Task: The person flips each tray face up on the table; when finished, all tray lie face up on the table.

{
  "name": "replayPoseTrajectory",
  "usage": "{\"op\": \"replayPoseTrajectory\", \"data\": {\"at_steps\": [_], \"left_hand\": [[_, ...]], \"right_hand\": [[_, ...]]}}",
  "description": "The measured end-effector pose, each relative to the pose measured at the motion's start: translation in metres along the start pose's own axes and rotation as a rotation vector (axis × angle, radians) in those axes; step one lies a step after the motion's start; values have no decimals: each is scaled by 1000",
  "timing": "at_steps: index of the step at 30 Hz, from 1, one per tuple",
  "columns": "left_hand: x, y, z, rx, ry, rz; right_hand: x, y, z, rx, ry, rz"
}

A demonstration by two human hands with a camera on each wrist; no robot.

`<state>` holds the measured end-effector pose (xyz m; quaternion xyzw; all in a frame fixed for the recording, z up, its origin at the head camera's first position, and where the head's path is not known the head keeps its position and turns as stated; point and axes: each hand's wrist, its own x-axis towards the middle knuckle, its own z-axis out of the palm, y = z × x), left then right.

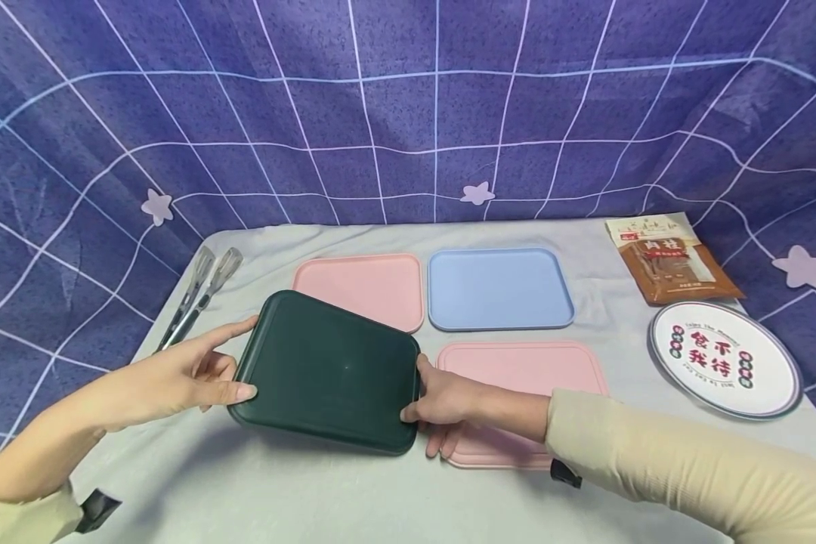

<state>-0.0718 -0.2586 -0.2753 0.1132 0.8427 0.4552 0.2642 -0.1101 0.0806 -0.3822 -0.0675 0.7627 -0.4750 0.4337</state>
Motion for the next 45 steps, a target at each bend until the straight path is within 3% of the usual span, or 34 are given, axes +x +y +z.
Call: {"op": "replayPoseTrajectory", "data": {"at_steps": [4,13,24,32,39,45], "left_hand": [[0,4,0,39,15,4],[0,6,1,13,-41,-12],[-4,9,7,-26,24,15],[-6,19,16,26,77,34],[-7,30,23,120,139,69],[-11,35,28,216,192,61]], "right_hand": [[0,1,0,12,0,-11],[1,3,3,35,-12,-22],[-3,-8,1,-34,23,-20],[-9,-68,-7,-147,68,-90],[-10,-130,0,-245,51,-162],[-7,-163,11,-334,71,-188]]}}
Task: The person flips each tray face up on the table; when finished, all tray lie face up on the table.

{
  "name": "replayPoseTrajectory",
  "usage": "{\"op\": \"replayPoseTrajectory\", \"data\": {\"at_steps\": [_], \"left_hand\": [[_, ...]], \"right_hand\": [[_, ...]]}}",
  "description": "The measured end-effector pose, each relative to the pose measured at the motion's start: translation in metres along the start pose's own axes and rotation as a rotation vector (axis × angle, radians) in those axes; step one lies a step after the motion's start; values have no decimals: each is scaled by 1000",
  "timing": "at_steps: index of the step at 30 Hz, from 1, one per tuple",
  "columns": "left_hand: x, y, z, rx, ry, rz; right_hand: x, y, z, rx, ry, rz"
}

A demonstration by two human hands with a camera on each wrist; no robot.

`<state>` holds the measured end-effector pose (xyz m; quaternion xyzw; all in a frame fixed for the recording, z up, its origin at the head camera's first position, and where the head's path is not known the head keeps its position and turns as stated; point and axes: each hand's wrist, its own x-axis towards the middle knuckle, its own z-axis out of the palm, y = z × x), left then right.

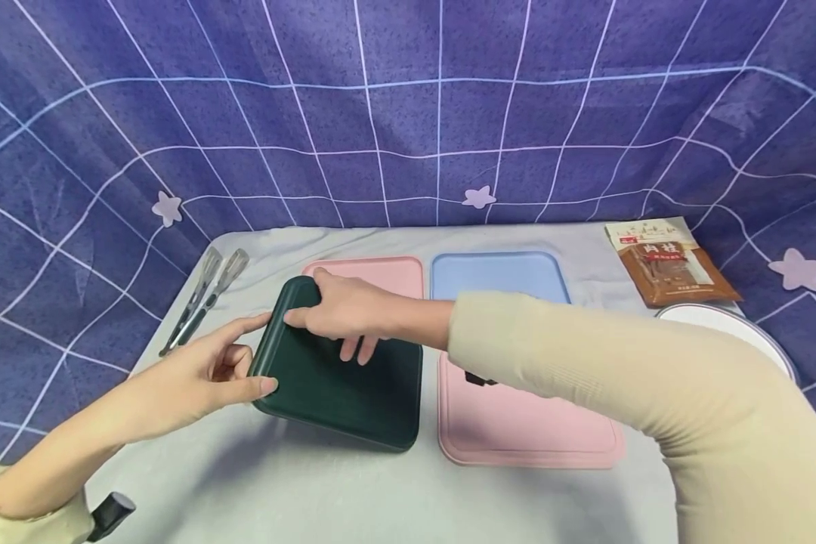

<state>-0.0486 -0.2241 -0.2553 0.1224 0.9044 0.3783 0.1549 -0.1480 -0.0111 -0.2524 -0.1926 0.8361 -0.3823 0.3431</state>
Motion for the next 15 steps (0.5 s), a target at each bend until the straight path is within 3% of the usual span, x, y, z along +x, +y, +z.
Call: {"op": "replayPoseTrajectory", "data": {"at_steps": [9,15], "left_hand": [[-5,13,9,171,106,-34],[-9,19,15,267,169,-33]], "right_hand": [[9,-23,-3,-160,35,41],[12,-34,-6,-243,23,127]]}}
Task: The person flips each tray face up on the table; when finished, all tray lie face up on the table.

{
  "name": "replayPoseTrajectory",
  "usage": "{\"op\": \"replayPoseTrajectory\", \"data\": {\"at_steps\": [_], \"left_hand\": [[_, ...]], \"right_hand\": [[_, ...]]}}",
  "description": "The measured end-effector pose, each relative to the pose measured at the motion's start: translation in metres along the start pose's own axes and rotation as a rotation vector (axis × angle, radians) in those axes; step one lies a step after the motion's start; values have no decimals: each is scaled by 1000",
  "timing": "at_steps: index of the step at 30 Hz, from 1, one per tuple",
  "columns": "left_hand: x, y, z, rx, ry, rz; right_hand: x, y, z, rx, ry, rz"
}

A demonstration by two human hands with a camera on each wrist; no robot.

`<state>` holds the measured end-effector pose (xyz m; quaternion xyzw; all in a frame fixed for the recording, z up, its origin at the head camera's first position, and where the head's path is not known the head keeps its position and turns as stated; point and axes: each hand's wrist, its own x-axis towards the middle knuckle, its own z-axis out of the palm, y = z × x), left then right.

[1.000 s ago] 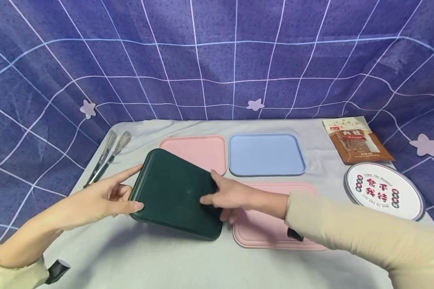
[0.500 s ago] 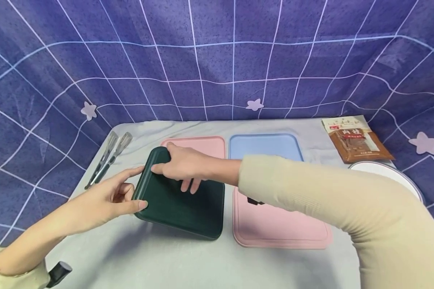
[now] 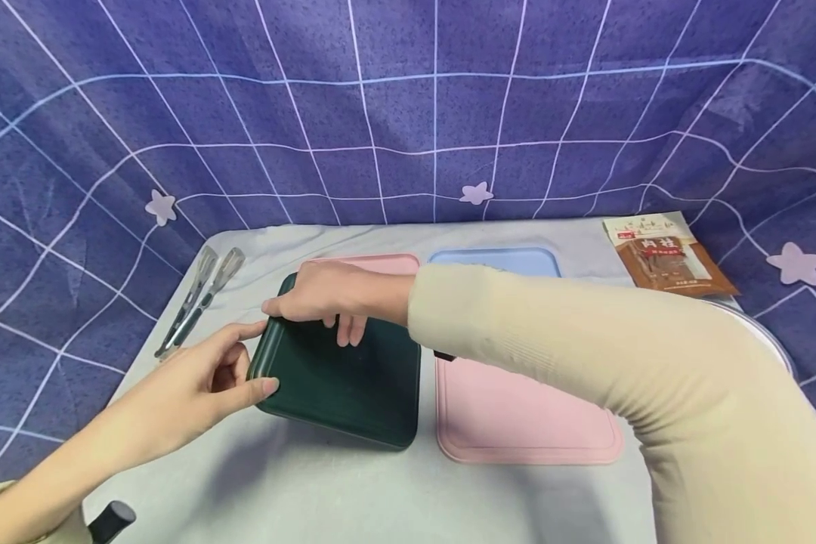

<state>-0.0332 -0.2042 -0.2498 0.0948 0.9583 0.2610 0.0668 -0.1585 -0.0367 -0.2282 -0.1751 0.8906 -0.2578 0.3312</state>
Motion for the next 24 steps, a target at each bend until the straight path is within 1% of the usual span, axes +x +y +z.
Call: {"op": "replayPoseTrajectory", "data": {"at_steps": [4,9,15,22,24], "left_hand": [[-3,4,1,36,35,18],[-4,6,1,73,56,32],[-5,8,2,103,71,50],[-5,12,6,113,87,63],[-6,14,7,118,94,65]], "right_hand": [[0,-8,-4,-55,-13,34],[0,-14,-5,-110,-23,35],[-2,-15,-5,-129,-16,50],[-2,-14,-6,-152,-4,52],[-3,-12,-7,-145,3,53]]}}
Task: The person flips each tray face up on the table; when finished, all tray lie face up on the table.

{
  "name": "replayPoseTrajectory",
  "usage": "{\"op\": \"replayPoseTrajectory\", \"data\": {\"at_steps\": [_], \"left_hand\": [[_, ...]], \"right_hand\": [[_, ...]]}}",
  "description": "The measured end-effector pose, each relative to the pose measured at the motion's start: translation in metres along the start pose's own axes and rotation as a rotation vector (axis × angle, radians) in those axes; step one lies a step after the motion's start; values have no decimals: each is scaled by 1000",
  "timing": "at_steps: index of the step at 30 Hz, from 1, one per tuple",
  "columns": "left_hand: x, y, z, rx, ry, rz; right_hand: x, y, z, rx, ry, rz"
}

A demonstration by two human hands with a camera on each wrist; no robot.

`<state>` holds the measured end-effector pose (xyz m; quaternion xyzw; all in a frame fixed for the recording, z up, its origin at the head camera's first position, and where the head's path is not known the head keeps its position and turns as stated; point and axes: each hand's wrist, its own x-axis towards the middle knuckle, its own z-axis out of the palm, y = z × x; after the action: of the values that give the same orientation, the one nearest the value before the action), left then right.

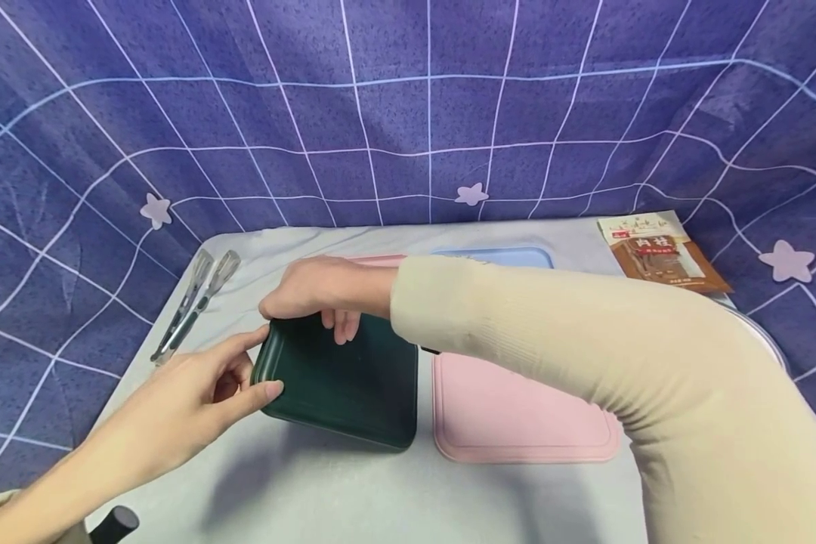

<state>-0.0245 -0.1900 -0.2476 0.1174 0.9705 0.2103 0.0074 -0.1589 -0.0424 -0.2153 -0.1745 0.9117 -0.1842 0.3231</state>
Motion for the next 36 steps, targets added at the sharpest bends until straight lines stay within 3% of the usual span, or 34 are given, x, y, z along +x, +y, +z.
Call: {"op": "replayPoseTrajectory", "data": {"at_steps": [7,11,16,21,25,36], "left_hand": [[-2,9,0,11,16,2],[-5,10,2,-15,-19,66],[-7,3,5,-151,-158,144],[0,-16,10,-289,-354,199],[10,-31,18,-373,-477,146],[28,-64,37,-420,-648,-11]], "right_hand": [[-5,8,-3,36,9,-13],[-12,15,-7,70,-2,-22],[-23,28,-13,170,-16,-49],[-32,45,-23,261,-15,-83],[-40,61,-33,310,-19,-87],[-80,134,-56,371,-9,-27]]}}
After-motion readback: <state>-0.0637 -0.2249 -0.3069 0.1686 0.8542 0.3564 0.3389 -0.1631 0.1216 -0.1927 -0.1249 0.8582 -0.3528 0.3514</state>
